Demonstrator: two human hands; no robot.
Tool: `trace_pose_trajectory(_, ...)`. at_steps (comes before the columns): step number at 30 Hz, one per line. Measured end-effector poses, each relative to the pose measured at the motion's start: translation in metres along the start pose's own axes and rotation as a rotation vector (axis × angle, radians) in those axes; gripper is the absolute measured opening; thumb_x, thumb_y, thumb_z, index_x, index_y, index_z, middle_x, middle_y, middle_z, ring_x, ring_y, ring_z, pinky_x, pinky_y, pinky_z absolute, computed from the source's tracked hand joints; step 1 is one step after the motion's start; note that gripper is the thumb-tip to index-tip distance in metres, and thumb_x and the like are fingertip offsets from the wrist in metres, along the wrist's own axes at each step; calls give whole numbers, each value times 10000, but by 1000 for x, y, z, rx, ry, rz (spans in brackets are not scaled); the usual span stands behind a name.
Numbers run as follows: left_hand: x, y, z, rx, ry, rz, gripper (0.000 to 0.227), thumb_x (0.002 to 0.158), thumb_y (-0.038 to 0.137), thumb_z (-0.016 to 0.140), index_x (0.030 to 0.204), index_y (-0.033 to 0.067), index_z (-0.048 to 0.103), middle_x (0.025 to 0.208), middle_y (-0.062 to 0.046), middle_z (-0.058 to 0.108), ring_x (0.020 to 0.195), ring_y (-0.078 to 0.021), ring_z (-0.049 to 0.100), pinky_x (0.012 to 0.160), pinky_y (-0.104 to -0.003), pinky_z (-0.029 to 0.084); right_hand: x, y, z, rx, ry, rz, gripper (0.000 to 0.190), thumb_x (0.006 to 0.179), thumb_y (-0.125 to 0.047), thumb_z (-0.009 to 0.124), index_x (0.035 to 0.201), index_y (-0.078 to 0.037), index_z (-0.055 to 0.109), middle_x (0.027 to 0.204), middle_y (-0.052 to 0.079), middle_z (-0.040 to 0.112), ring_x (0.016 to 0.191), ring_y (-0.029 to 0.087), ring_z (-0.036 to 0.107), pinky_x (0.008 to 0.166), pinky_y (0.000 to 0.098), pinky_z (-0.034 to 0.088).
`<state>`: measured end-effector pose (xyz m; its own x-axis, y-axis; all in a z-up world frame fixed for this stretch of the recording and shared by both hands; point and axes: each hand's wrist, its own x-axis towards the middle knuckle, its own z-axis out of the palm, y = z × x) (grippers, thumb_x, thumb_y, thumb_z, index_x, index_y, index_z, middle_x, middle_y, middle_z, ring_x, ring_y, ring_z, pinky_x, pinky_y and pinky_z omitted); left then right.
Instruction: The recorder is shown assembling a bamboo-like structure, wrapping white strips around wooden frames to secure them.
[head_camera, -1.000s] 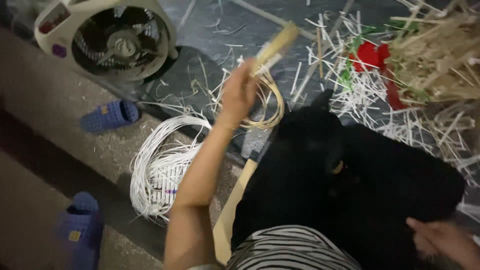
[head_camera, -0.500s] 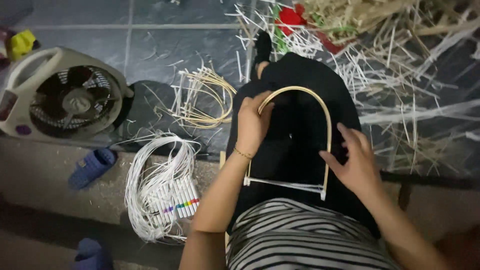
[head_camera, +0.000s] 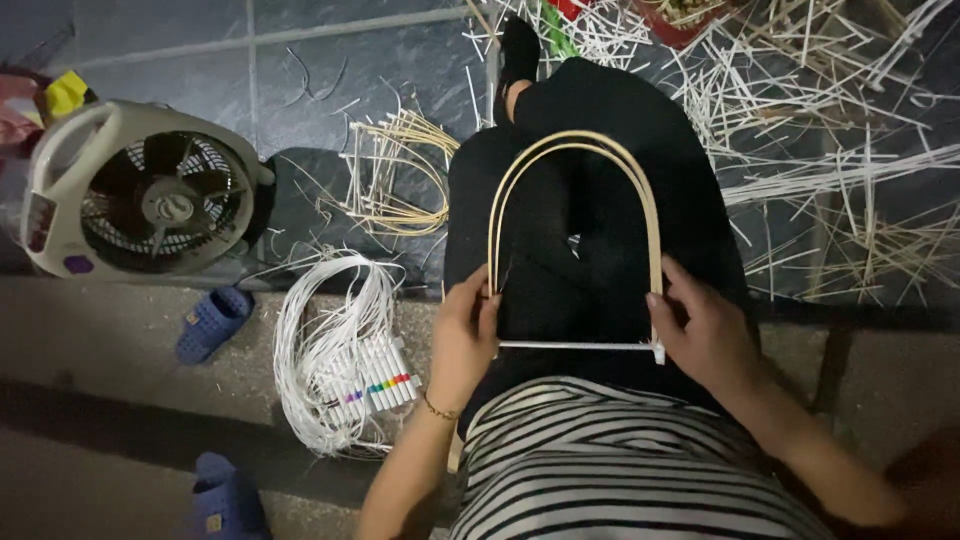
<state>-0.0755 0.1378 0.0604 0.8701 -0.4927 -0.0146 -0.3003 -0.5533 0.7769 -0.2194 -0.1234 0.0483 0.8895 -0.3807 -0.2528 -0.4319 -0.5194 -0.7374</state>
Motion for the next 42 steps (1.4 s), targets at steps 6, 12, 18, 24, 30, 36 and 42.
trace_pose_trajectory(6, 3, 12, -5, -86, 30, -163, 346, 938, 39, 675, 1284, 45, 670, 900, -145, 674, 771, -287, 686, 711, -378, 553, -1, 0, 0, -18, -34, 46, 562, 974, -196, 631, 1504, -79, 484, 758, 112, 710, 625, 195, 692, 566, 349, 554)
trace_pose_trajectory(12, 0, -1, 3, 19, 70, 89, 380, 915, 8, 681, 1294, 11, 650, 986, -186, 671, 886, -336, 669, 784, -399, 542, -5, 6, 4, -33, -18, 36, 545, 977, -223, 625, 1485, -91, 477, 950, 144, 697, 691, 213, 711, 577, 359, 570)
trace_pose_trajectory(18, -1, -2, 3, 20, 29, 34, 369, 916, 24, 679, 1282, -8, 649, 970, -187, 671, 872, -328, 672, 798, -400, 544, -8, 1, 3, -57, 13, 3, 564, 963, -233, 623, 1493, -100, 482, 937, 138, 692, 682, 211, 688, 565, 353, 559)
trace_pose_trajectory(24, -1, -8, 7, 25, 3, 36, 335, 937, 31, 668, 1270, -6, 657, 964, -188, 665, 870, -331, 667, 806, -407, 546, -6, 14, 5, -64, -16, -3, 577, 975, -224, 638, 1510, -72, 484, 860, 133, 679, 703, 232, 659, 624, 387, 540)
trace_pose_trajectory(30, 1, -9, 6, 53, -29, -28, 328, 933, 27, 684, 1260, 7, 692, 917, -188, 664, 835, -327, 662, 782, -402, 537, -8, 23, 7, -43, 52, -130, 516, 1030, -207, 636, 1495, -21, 511, 960, 165, 665, 778, 244, 655, 662, 378, 535)
trace_pose_trajectory(36, 2, -12, 7, 16, -17, 1, 337, 927, 24, 708, 1264, 13, 692, 956, -171, 676, 850, -286, 678, 797, -370, 546, -3, 21, 0, 31, 10, -52, 514, 1008, -206, 671, 1473, -29, 542, 1031, 151, 712, 853, 203, 718, 713, 335, 584)
trace_pose_trajectory(42, 1, -16, 9, 0, -15, -29, 342, 923, 8, 712, 1264, 11, 697, 973, -158, 685, 851, -259, 685, 803, -352, 550, 0, 9, -5, -9, -2, -61, 539, 995, -203, 698, 1477, -26, 537, 1026, 164, 711, 825, 212, 719, 674, 332, 588)
